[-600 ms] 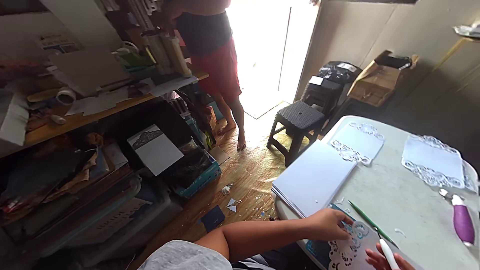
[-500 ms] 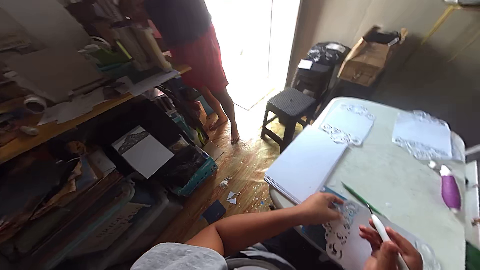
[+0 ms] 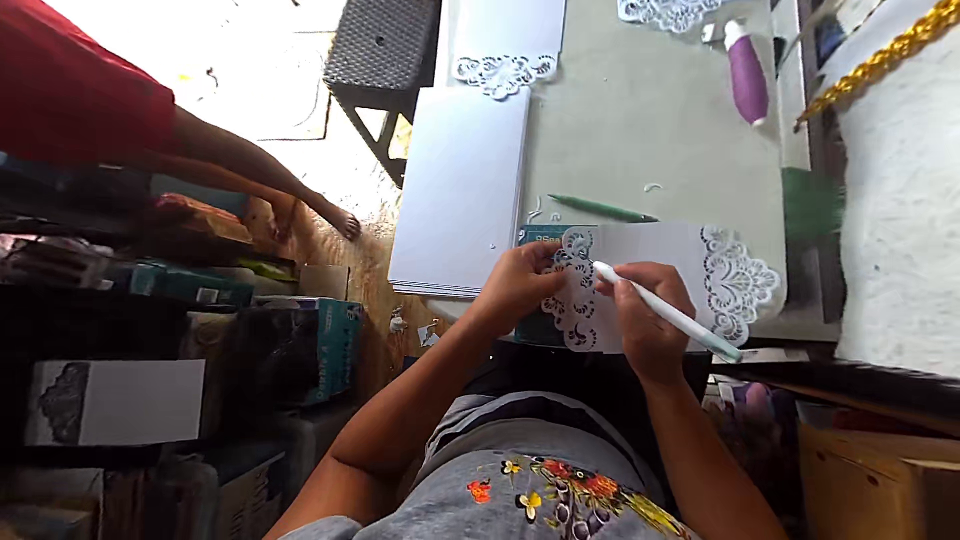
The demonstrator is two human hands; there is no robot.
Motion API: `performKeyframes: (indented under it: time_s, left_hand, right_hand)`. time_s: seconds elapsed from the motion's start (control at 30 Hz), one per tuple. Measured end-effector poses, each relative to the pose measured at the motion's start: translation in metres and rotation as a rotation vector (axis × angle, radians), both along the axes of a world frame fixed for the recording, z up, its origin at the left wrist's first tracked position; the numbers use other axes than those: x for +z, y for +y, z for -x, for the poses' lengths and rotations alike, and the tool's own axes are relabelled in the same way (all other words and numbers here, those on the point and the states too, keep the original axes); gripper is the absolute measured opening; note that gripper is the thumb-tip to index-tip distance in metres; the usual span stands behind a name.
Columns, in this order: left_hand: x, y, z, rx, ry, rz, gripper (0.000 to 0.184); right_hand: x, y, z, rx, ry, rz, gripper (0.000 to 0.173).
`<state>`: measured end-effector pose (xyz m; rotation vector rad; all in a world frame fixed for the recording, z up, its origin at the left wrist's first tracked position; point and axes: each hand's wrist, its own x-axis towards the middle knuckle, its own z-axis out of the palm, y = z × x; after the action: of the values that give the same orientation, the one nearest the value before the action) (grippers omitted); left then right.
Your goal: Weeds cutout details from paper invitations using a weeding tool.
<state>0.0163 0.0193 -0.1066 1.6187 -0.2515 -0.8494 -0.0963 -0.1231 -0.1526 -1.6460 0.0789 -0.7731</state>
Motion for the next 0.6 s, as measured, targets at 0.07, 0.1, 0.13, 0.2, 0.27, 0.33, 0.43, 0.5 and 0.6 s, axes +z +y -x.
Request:
performKeyframes:
  time_s: [0.07, 0.1, 0.13, 0.2, 0.27, 0.33, 0.43, 0.5, 0.6]
  left_hand:
    - [0.0010, -0.0015, 0.0005, 0.019, 0.015, -0.006, 0.034]
    - [0.0018, -0.0017, 0.0008, 0.026, 0.022, -0.006, 0.033]
    - [0.0024, -0.0018, 0.0009, 0.030, 0.024, -0.007, 0.032]
    - [0.0022, -0.0016, 0.0012, 0.037, 0.022, -0.007, 0.031]
    - [0.0019, -0.0016, 0.0012, 0.039, 0.023, -0.012, 0.031]
    - [0.0015, -0.0017, 0.0011, 0.036, 0.018, -0.008, 0.030]
    - [0.0012, -0.0005, 0.0011, 0.024, 0.010, 0.005, 0.033]
    - [0.0013, 0.0006, 0.0006, 0.012, 0.013, 0.008, 0.033]
    - [0.0014, 0.0008, 0.0011, 0.016, 0.012, -0.004, 0.020]
  right_hand:
    - [0.0000, 0.0004, -0.0006, 0.026, -0.022, 0.033, 0.014]
    - [0.0002, 0.0001, -0.0008, 0.045, -0.031, 0.052, 0.014]
    - [0.0004, 0.0000, -0.0011, 0.060, -0.037, 0.066, 0.015]
    - [0.0009, 0.0008, -0.0016, 0.074, -0.034, 0.081, 0.016]
    - [0.0016, 0.0015, -0.0021, 0.077, -0.023, 0.089, 0.017]
    - [0.0020, 0.0012, -0.0025, 0.078, -0.024, 0.088, 0.016]
    - [0.0025, 0.0018, -0.0018, 0.076, -0.025, 0.076, 0.015]
    - [0.0025, 0.0009, -0.0009, 0.081, -0.041, 0.062, 0.016]
    - [0.0017, 0.0005, -0.0014, 0.079, -0.058, 0.062, 0.016]
